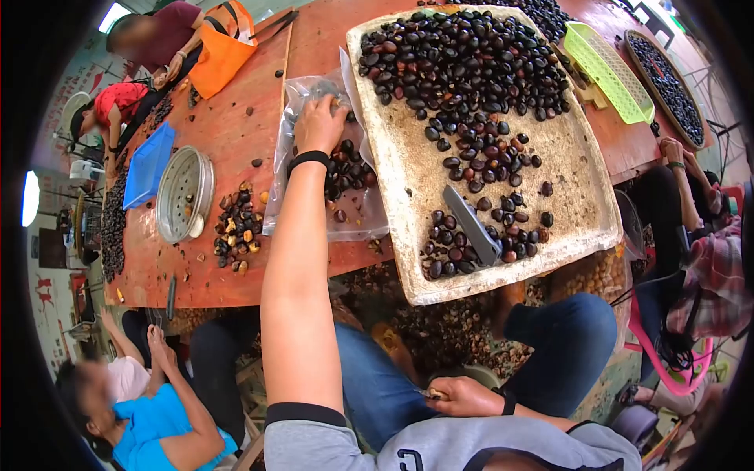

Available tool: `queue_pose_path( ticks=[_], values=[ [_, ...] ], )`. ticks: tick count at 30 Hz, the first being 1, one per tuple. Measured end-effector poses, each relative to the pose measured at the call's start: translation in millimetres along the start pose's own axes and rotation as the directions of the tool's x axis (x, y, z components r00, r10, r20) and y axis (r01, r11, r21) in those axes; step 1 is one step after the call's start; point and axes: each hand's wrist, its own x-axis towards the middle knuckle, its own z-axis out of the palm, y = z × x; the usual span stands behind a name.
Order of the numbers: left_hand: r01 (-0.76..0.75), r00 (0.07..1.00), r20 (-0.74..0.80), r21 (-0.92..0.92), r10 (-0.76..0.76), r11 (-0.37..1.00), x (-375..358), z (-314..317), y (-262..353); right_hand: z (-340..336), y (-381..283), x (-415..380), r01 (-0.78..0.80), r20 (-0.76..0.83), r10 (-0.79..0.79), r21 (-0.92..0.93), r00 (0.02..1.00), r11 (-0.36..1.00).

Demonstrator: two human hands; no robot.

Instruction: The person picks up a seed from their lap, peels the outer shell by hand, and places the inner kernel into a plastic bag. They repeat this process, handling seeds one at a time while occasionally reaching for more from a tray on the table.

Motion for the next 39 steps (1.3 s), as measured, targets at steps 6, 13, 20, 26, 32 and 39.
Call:
queue_pose_path(
  ticks=[6,13,20,26,32,39],
  values=[
    [-0.23,0.973,0.01,-0.105,0.233,0.967,-18.4,-0.3,6.0,9.3,-4.7,0.1,0.01,0.03,-0.011,0.034,0.999,0.999],
    [-0.251,0.936,0.189,-0.236,0.297,0.939,-52.0,-23.1,-3.9,26.0,0.2,-1.3,0.076,0.021,-0.075,-0.062,0.997,0.995],
    [-0.461,0.88,0.072,-0.112,0.469,0.881,-83.4,-55.0,-2.8,30.3,1.5,-4.0,0.127,-0.023,-0.13,-0.104,0.991,0.986],
    [-0.456,0.887,0.122,0.079,0.445,0.886,-107.0,-59.2,16.0,30.8,3.2,-4.6,0.187,-0.087,-0.198,-0.12,0.976,0.975],
    [-0.313,0.944,0.148,0.11,0.296,0.943,-110.4,-54.1,23.2,26.2,3.8,-8.9,0.247,-0.246,-0.268,-0.111,0.932,0.962],
    [0.079,0.99,0.132,-0.806,0.048,0.587,-182.7,-152.3,105.0,8.5,-8.0,-21.4,0.353,-0.569,-0.205,0.162,0.796,0.922]
  ],
)
